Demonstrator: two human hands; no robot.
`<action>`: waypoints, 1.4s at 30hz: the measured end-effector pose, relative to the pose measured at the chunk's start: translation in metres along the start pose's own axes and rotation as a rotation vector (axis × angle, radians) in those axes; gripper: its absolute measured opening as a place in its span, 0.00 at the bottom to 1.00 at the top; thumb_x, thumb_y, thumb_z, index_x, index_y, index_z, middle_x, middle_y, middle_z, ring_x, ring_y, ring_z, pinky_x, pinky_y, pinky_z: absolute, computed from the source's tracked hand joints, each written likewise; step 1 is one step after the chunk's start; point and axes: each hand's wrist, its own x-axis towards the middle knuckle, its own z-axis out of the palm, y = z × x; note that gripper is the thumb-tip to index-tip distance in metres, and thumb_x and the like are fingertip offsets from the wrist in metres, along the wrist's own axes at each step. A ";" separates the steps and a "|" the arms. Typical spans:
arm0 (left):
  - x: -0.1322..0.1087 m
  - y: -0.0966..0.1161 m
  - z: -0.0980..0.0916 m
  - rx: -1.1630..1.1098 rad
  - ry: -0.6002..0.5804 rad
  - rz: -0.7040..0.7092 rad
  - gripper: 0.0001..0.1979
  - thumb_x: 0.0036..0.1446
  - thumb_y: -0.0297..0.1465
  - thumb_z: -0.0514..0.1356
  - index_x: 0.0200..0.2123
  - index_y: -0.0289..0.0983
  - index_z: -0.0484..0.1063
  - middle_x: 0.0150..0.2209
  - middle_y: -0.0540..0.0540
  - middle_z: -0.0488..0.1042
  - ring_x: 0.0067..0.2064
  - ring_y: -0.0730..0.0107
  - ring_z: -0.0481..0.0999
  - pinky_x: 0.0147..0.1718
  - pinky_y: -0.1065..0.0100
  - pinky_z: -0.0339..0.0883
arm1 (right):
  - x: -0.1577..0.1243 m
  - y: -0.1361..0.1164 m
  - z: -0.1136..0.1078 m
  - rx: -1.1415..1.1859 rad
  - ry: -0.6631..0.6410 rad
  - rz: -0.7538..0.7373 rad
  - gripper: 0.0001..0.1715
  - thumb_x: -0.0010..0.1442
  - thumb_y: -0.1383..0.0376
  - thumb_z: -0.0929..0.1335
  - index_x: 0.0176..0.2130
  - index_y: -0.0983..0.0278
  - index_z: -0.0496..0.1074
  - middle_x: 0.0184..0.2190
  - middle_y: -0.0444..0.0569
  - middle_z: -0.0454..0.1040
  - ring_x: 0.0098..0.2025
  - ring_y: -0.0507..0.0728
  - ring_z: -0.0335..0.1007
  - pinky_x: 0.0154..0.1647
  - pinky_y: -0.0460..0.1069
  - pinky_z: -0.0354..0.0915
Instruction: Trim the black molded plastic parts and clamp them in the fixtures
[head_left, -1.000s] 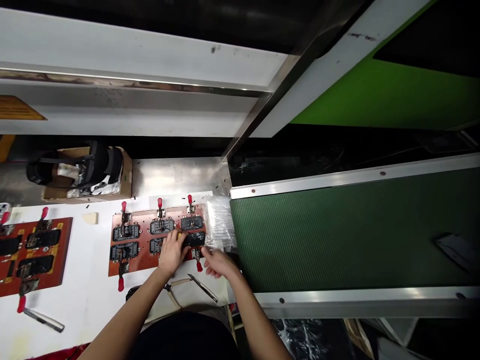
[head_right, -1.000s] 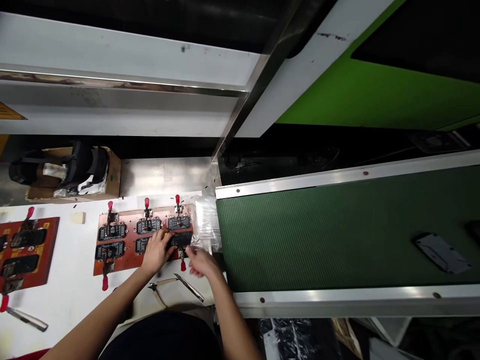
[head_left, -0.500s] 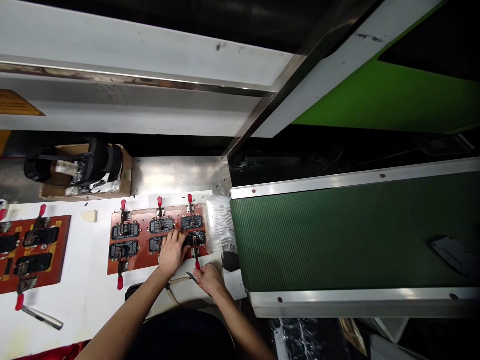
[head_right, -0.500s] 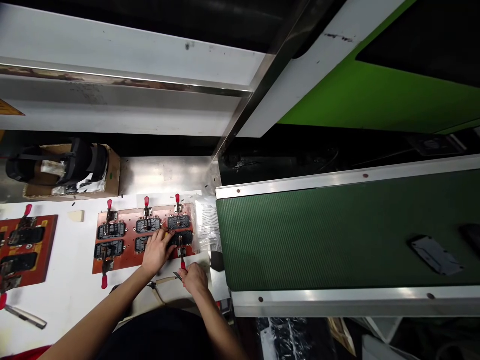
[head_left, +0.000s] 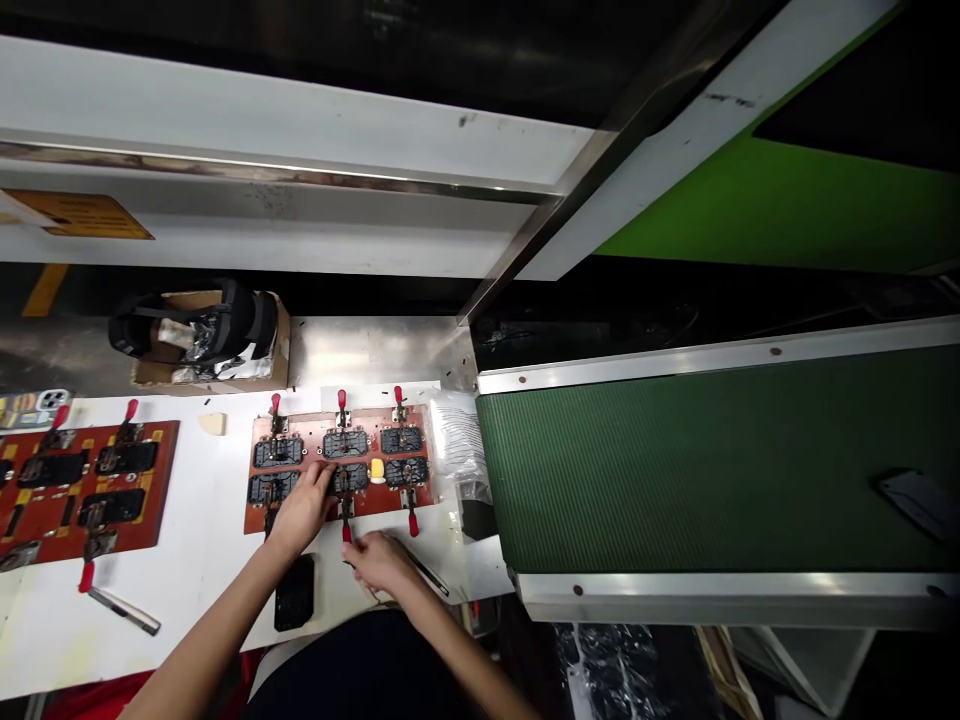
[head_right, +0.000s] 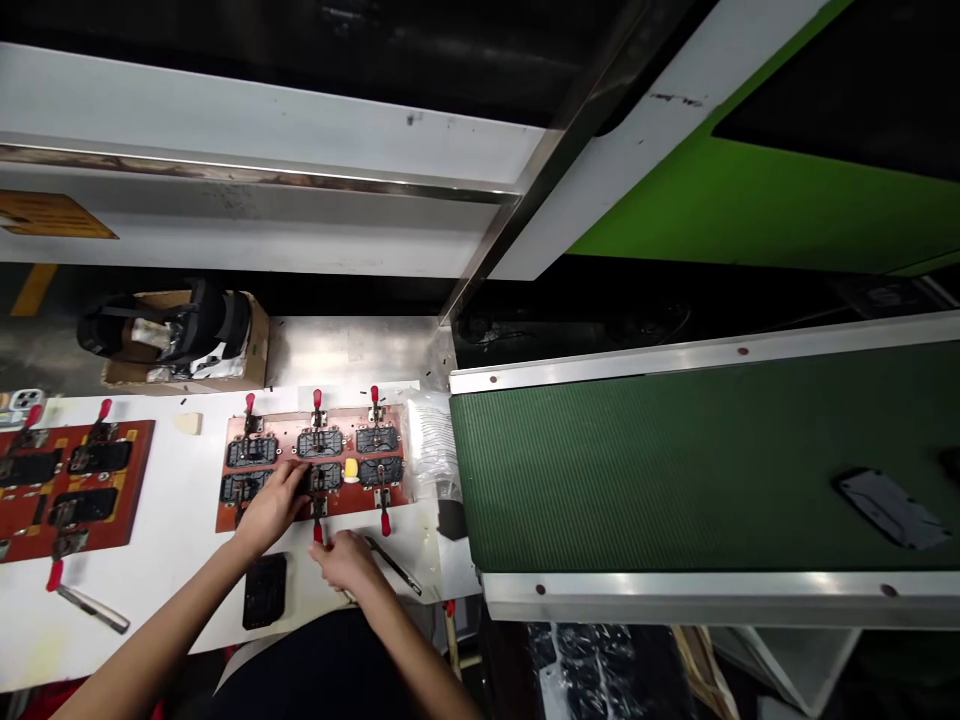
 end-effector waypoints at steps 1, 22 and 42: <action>0.001 -0.004 0.002 0.004 -0.014 0.009 0.25 0.60 0.24 0.55 0.61 0.38 0.62 0.56 0.39 0.67 0.57 0.55 0.69 0.54 0.60 0.65 | 0.006 -0.010 0.012 0.025 -0.010 -0.008 0.18 0.63 0.54 0.67 0.32 0.65 0.74 0.22 0.45 0.74 0.20 0.51 0.67 0.22 0.44 0.61; 0.009 -0.007 -0.004 -0.310 0.005 -0.197 0.11 0.58 0.23 0.57 0.45 0.36 0.69 0.48 0.38 0.72 0.49 0.55 0.74 0.50 0.58 0.66 | -0.055 0.096 0.035 -0.338 0.418 -0.264 0.19 0.59 0.69 0.67 0.51 0.63 0.70 0.52 0.58 0.69 0.53 0.66 0.68 0.55 0.59 0.62; -0.262 0.020 0.003 -1.916 -0.288 -0.803 0.24 0.49 0.33 0.72 0.50 0.37 0.74 0.48 0.39 0.79 0.46 0.54 0.82 0.48 0.60 0.73 | -0.138 0.023 0.046 -0.546 0.078 -0.778 0.34 0.54 0.46 0.73 0.56 0.53 0.66 0.48 0.47 0.71 0.51 0.61 0.67 0.51 0.51 0.63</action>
